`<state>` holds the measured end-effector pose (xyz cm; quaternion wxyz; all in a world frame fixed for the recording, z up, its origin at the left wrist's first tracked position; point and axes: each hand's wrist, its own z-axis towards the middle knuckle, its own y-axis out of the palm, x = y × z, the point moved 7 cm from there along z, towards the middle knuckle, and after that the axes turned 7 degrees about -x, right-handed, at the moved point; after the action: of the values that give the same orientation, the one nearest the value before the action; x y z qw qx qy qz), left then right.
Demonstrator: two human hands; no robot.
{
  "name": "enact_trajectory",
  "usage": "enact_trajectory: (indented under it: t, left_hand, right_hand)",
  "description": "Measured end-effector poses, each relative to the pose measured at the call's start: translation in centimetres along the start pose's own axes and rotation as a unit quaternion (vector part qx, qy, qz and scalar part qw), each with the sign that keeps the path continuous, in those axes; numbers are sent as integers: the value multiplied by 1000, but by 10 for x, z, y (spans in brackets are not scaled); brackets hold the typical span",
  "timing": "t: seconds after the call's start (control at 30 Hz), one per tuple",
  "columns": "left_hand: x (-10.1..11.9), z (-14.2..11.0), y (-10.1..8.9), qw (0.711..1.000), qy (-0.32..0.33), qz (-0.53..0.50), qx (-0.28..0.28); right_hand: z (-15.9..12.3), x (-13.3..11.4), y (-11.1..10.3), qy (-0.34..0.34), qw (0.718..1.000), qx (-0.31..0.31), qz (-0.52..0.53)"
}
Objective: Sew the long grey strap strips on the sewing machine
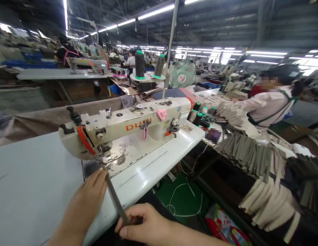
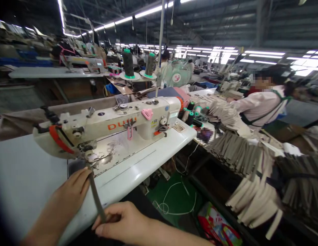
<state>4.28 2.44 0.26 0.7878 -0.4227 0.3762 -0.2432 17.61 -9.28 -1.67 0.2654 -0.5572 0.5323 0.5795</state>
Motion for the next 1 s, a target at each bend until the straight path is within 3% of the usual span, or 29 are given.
enact_trajectory:
  t: [0.17, 0.37, 0.83, 1.0]
  left_hand:
    - [1, -1, 2, 1000, 6, 26, 0]
    - [1, -2, 4, 1000, 8, 28, -6]
    - [0, 4, -5, 1000, -15, -22, -11]
    - [-6, 10, -10, 995, -69, -76, -14]
  right_hand:
    - [16, -7, 0, -32, 996, 66, -50]
    - [28, 6, 4, -5, 995, 10, 102]
    - [-1, 4, 2, 13, 992, -50, 116]
    - [-10, -3, 5, 22, 994, -65, 89]
